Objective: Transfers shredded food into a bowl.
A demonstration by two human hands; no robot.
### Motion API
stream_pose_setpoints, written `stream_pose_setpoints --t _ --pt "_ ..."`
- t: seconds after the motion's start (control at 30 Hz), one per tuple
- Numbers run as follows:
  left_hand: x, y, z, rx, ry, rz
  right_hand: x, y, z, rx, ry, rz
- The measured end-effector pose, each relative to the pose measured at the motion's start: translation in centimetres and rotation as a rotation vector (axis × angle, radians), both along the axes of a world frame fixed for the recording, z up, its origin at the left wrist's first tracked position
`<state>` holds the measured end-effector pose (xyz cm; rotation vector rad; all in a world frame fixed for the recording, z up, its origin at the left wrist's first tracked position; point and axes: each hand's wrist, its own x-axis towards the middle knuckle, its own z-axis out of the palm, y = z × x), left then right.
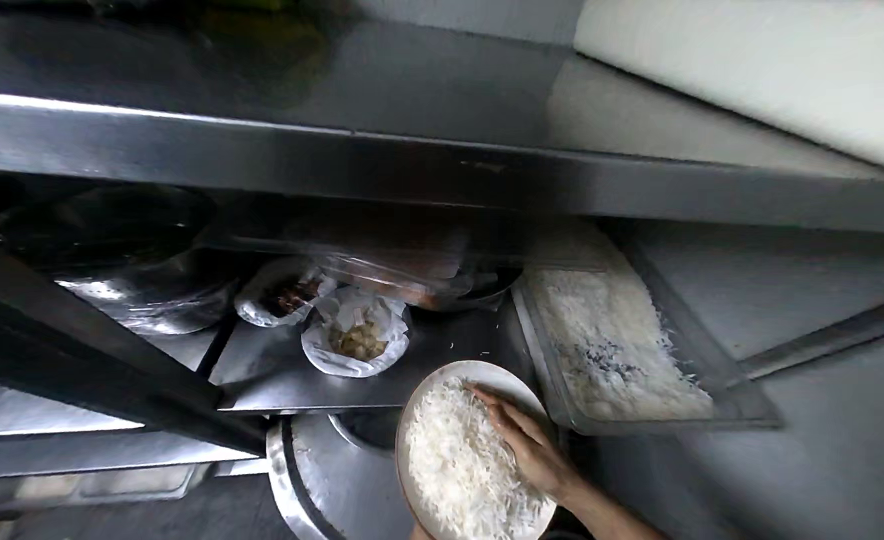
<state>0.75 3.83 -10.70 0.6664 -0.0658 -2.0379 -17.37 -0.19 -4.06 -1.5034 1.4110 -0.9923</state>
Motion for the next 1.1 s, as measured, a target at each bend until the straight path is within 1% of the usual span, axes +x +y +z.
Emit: stream_pose_setpoints --t 0.1,0.17,0.23,0.33,0.37,0.47,0.57,0.63,0.7,0.8,0.9,0.97,1.03,1.1 --pt "0.1 -0.2 -0.6 0.093 0.017 -0.015 1.1 0.7 0.4 0.097 -0.142 -0.038" --pt "0.1 -0.2 -1.1 0.123 0.002 -0.039 0.8 0.5 0.9 0.150 -0.172 -0.018" --pt "0.2 -0.1 -0.6 0.098 0.030 -0.036 0.0 -0.4 0.6 0.097 -0.130 -0.044" --pt "0.3 0.0 -1.1 -0.010 0.201 -0.046 -0.6 -1.8 0.4 0.008 -0.032 -0.036" --pt "0.2 0.1 -1.4 0.018 0.174 -0.034 -0.5 -2.0 0.6 -0.009 -0.011 0.009" --pt "-0.2 0.0 -2.3 0.168 -0.039 -0.023 0.3 -2.2 0.4 -0.069 0.069 0.187" --pt "-0.3 0.2 -1.4 0.173 -0.163 -0.032 0.1 -2.4 1.0 -0.091 0.080 0.213" --pt "-0.4 0.2 -0.9 0.168 -0.144 -0.035 0.0 -2.5 1.1 -0.067 0.077 0.227" --pt "-0.4 0.0 -0.8 0.152 -0.079 -0.042 0.4 -2.5 1.3 -0.097 0.144 0.263" --pt "-0.6 -0.2 -0.9 0.165 0.006 -0.046 0.9 -2.0 2.6 -0.163 0.291 0.264" --pt "-0.4 -0.2 -1.8 0.151 0.009 -0.035 2.1 -0.8 2.8 -0.341 0.500 0.328" --pt "-0.5 -0.2 -2.2 0.164 0.014 -0.009 3.0 -0.2 2.4 -0.407 0.620 0.404" --pt "-0.6 -0.3 -2.2 0.197 0.013 -0.015 3.0 -0.5 1.9 -0.394 0.643 0.417" --pt "-0.6 -0.4 -1.9 0.227 -0.010 -0.037 2.2 -1.4 1.9 -0.309 0.606 0.388"
